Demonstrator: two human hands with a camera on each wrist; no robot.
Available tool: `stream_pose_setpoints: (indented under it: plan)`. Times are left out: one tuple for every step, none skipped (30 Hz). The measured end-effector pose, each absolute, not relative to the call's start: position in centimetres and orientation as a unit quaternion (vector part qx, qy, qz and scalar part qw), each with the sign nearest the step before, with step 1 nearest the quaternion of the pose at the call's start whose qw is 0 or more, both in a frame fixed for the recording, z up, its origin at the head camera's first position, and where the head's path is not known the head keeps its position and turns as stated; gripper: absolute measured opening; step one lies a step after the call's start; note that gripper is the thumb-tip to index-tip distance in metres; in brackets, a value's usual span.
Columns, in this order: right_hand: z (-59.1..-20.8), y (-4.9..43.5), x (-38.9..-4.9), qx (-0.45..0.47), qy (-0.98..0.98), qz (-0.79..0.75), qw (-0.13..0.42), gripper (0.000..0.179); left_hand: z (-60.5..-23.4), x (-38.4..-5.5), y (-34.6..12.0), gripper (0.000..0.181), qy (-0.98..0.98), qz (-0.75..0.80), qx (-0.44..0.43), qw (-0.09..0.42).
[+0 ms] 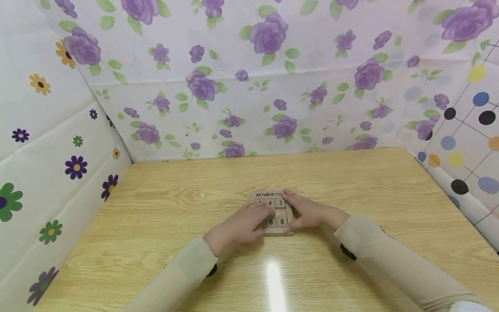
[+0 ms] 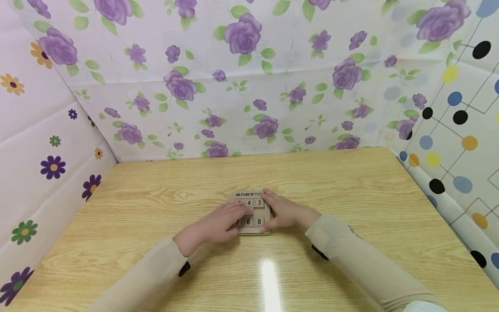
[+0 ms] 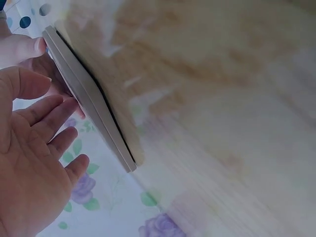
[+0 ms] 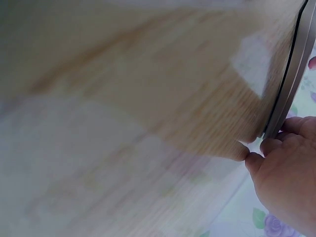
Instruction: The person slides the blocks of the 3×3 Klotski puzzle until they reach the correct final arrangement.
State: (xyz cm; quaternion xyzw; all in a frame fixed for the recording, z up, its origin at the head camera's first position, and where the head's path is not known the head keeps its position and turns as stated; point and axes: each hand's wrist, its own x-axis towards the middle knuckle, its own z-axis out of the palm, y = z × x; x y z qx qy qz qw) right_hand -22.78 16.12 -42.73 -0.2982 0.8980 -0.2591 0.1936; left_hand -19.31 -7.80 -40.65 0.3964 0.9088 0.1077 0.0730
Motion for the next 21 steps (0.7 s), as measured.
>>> stream_pose_setpoints:
  plan:
    - [-42.73,16.16,-22.78,-0.298,0.899,-0.258,0.192,0.114,-40.64,-19.29,-7.80,0.050,0.909,0.109,0.395,0.072]
    - [-42.73,16.19,-22.77,-0.298,0.899,-0.258,0.191,0.114,-40.65,-19.31,-7.80,0.050,0.910,0.109,0.394,0.068]
    - [-42.72,16.19,-22.75,-0.297,0.899,-0.259,0.191,0.114,-40.61,-19.34,-7.79,0.051,0.911,0.111,0.392,0.066]
    - [-42.72,16.20,-22.73,-0.296,0.899,-0.260,0.190,0.114,-40.60,-19.40,-7.78,0.052,0.912,0.111,0.390,0.063]
    - [-42.70,16.18,-22.69,-0.296,0.899,-0.261,0.191,0.114,-40.61,-19.47,-7.78,0.053,0.913,0.112,0.388,0.061]
    - [-42.68,16.16,-22.65,-0.295,0.899,-0.262,0.192,0.114,-40.65,-19.55,-7.79,0.053,0.914,0.112,0.386,0.058]
    - [-42.67,16.13,-22.60,-0.295,0.898,-0.263,0.192,0.114,-40.66,-19.59,-7.81,0.054,0.915,0.111,0.383,0.057]
    - [-42.65,16.08,-22.56,-0.296,0.897,-0.265,0.194,0.114,-40.72,-19.65,-7.84,0.053,0.916,0.111,0.382,0.056]
    - [-42.63,16.04,-22.51,-0.296,0.896,-0.267,0.195,0.114,-40.75,-19.66,-7.89,0.053,0.917,0.110,0.379,0.059]
    - [-42.62,16.01,-22.48,-0.297,0.896,-0.268,0.196,0.114,-40.86,-19.68,-7.94,0.053,0.917,0.109,0.378,0.061]
    - [-42.60,15.97,-22.44,-0.297,0.895,-0.269,0.198,0.113,-40.91,-19.65,-8.00,0.052,0.917,0.109,0.378,0.063]
    - [-42.58,15.94,-22.42,-0.297,0.895,-0.268,0.198,0.113,-40.94,-19.59,-8.05,0.052,0.917,0.111,0.377,0.067]
    - [-42.57,15.94,-22.41,-0.297,0.895,-0.268,0.198,0.113,-40.96,-19.52,-8.11,0.052,0.916,0.113,0.378,0.070]
    - [-42.55,15.95,-22.40,-0.296,0.895,-0.266,0.199,0.113,-41.00,-19.46,-8.16,0.052,0.916,0.114,0.378,0.073]
    - [-42.52,15.99,-22.40,-0.295,0.896,-0.265,0.200,0.113,-41.01,-19.38,-8.20,0.052,0.915,0.116,0.379,0.075]
    - [-42.49,16.02,-22.40,-0.294,0.897,-0.264,0.199,0.113,-41.01,-19.32,-8.21,0.052,0.914,0.118,0.380,0.076]
    - [-42.45,16.05,-22.40,-0.292,0.898,-0.263,0.199,0.113,-40.97,-19.26,-8.22,0.052,0.914,0.120,0.381,0.077]
    - [-42.41,16.09,-22.40,-0.291,0.898,-0.261,0.199,0.113,-40.94,-19.22,-8.21,0.052,0.913,0.120,0.382,0.075]
    - [-42.36,16.12,-22.40,-0.290,0.899,-0.262,0.199,0.113,-40.94,-19.21,-8.17,0.052,0.913,0.118,0.383,0.073]
    - [-42.31,16.13,-22.40,-0.289,0.899,-0.262,0.199,0.113,-40.92,-19.22,-8.11,0.052,0.913,0.116,0.385,0.072]
    - [-42.27,16.14,-22.40,-0.289,0.899,-0.263,0.199,0.113,-40.90,-19.24,-8.03,0.052,0.912,0.114,0.388,0.071]
